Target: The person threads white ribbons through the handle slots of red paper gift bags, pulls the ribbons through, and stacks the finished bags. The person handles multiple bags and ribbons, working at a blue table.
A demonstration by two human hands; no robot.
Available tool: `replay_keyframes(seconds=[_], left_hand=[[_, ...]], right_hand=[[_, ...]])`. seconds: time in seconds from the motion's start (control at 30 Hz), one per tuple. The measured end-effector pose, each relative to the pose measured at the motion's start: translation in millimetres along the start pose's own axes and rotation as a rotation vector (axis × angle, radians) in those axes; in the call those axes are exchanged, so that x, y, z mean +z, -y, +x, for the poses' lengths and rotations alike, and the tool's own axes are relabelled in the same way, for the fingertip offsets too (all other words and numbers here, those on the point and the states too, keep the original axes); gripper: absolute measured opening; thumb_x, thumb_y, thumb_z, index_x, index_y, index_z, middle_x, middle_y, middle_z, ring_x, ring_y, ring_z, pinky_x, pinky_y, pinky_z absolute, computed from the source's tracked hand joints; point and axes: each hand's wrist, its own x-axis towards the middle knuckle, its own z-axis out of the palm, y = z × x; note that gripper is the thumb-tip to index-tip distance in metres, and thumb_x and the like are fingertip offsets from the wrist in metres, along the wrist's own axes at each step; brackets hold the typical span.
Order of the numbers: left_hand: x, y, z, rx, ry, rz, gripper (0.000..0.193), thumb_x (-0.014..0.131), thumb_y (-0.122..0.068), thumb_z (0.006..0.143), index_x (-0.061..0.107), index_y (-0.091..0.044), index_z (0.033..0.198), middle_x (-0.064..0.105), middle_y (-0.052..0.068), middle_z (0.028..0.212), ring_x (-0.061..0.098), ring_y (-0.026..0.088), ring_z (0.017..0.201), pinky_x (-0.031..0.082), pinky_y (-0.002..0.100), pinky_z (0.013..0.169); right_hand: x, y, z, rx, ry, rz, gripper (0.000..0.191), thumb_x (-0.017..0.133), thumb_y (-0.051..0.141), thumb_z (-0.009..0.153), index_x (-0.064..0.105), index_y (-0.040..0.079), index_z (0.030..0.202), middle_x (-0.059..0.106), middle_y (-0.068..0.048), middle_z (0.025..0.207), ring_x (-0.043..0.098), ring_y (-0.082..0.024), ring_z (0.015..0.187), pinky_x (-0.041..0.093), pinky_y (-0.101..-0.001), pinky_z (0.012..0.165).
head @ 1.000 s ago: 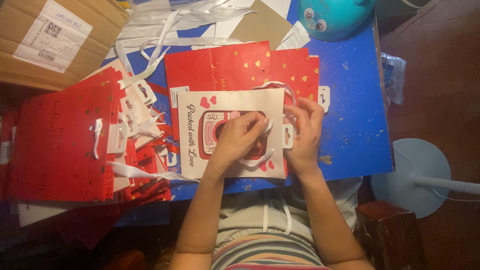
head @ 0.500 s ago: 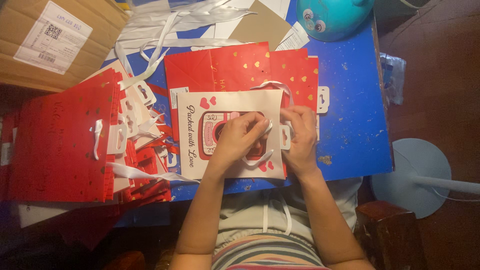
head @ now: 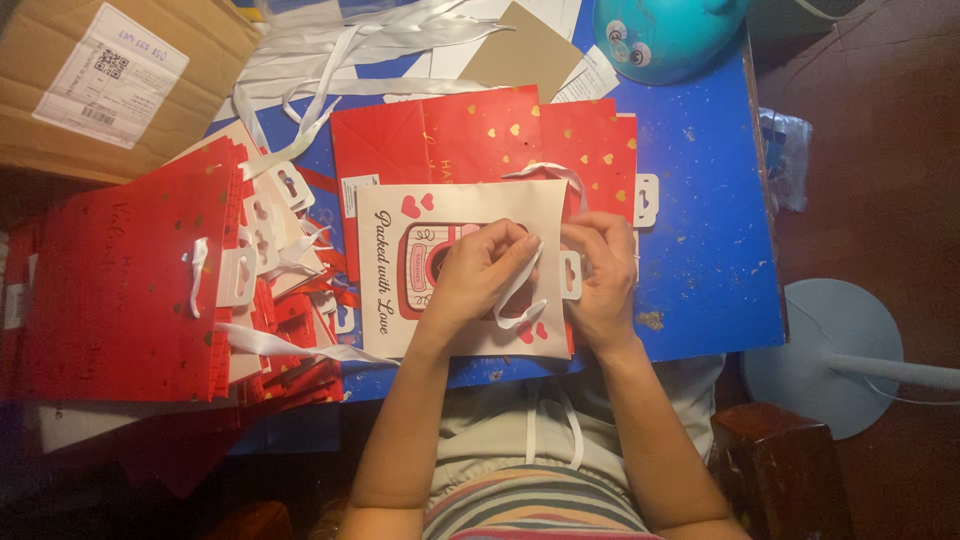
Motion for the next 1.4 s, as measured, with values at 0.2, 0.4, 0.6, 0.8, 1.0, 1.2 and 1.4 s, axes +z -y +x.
replay_keyframes(seconds=[0.2,0.4,0.6,0.8,1.0,1.2,1.4], left_hand=[[-0.7,5.5,0.6,0.017,-0.031,-0.041,0.025,0.068,-0.027,0.099,0.065,-0.003,0.103,0.075,0.003,0.075,0.066,0.003,0.070,0.051,0.020,0.063],[-0.3,5.3,0.6,0.050,-0.037,-0.058,0.025,0.066,-0.026,0.101,0.064,-0.003,0.111,0.075,0.003,0.076,0.066,0.002,0.073,0.049,0.020,0.064],[0.9,8.5,2.1,0.077,-0.072,-0.035,0.024,0.061,-0.023,0.103,0.062,-0.003,0.116,0.070,-0.001,0.076,0.060,0.001,0.071,0.046,0.019,0.063],[-1.3,10.2,1.0,0.128,-0.025,-0.153,0.029,0.062,-0.018,0.105,0.056,-0.002,0.128,0.061,-0.003,0.075,0.054,0.001,0.070,0.041,0.020,0.063],[-2.0,5.9,-0.4,-0.006,0.030,-0.328,0.031,0.058,-0.019,0.103,0.053,-0.003,0.129,0.073,0.001,0.076,0.062,0.002,0.069,0.047,0.020,0.063],[-3.8,8.2,-2.7,0.064,0.075,-0.292,0.030,0.061,-0.020,0.107,0.058,-0.002,0.130,0.064,-0.002,0.080,0.048,0.000,0.070,0.038,0.019,0.063],[-8.1,13.2,-4.8,0.162,0.200,-0.332,0.028,0.061,-0.021,0.107,0.059,-0.004,0.129,0.064,-0.003,0.100,0.058,0.001,0.091,0.046,0.019,0.082]], right_hand=[[3.4,-6.2,-2.5,0.068,0.013,-0.024,0.026,0.081,0.015,0.082,0.066,0.004,0.101,0.061,-0.013,0.104,0.059,-0.030,0.102,0.047,-0.0394,0.091],[2.8,-2.3,-0.5,0.159,-0.032,0.093,0.017,0.068,0.015,0.097,0.064,0.004,0.109,0.061,-0.011,0.111,0.060,-0.028,0.106,0.049,-0.0386,0.094],[-1.2,4.5,4.6,0.001,0.044,-0.066,0.022,0.074,0.016,0.083,0.070,0.004,0.101,0.058,-0.013,0.098,0.057,-0.033,0.097,0.044,-0.0413,0.089],[2.4,-2.6,0.0,0.072,-0.033,0.016,0.019,0.070,0.012,0.093,0.061,0.004,0.108,0.058,-0.015,0.105,0.059,-0.032,0.100,0.048,-0.0410,0.089],[0.9,0.4,-0.8,0.028,-0.003,0.004,0.036,0.074,0.010,0.085,0.062,0.000,0.117,0.058,-0.018,0.111,0.061,-0.034,0.103,0.050,-0.0414,0.088],[1.0,-2.3,-0.7,0.058,-0.041,0.000,0.022,0.074,0.010,0.089,0.063,0.005,0.107,0.061,-0.013,0.108,0.062,-0.032,0.101,0.051,-0.0403,0.089],[2.4,0.0,0.2,0.035,0.010,-0.077,0.027,0.071,0.011,0.088,0.066,0.003,0.112,0.060,-0.015,0.112,0.059,-0.034,0.107,0.047,-0.0420,0.092]])
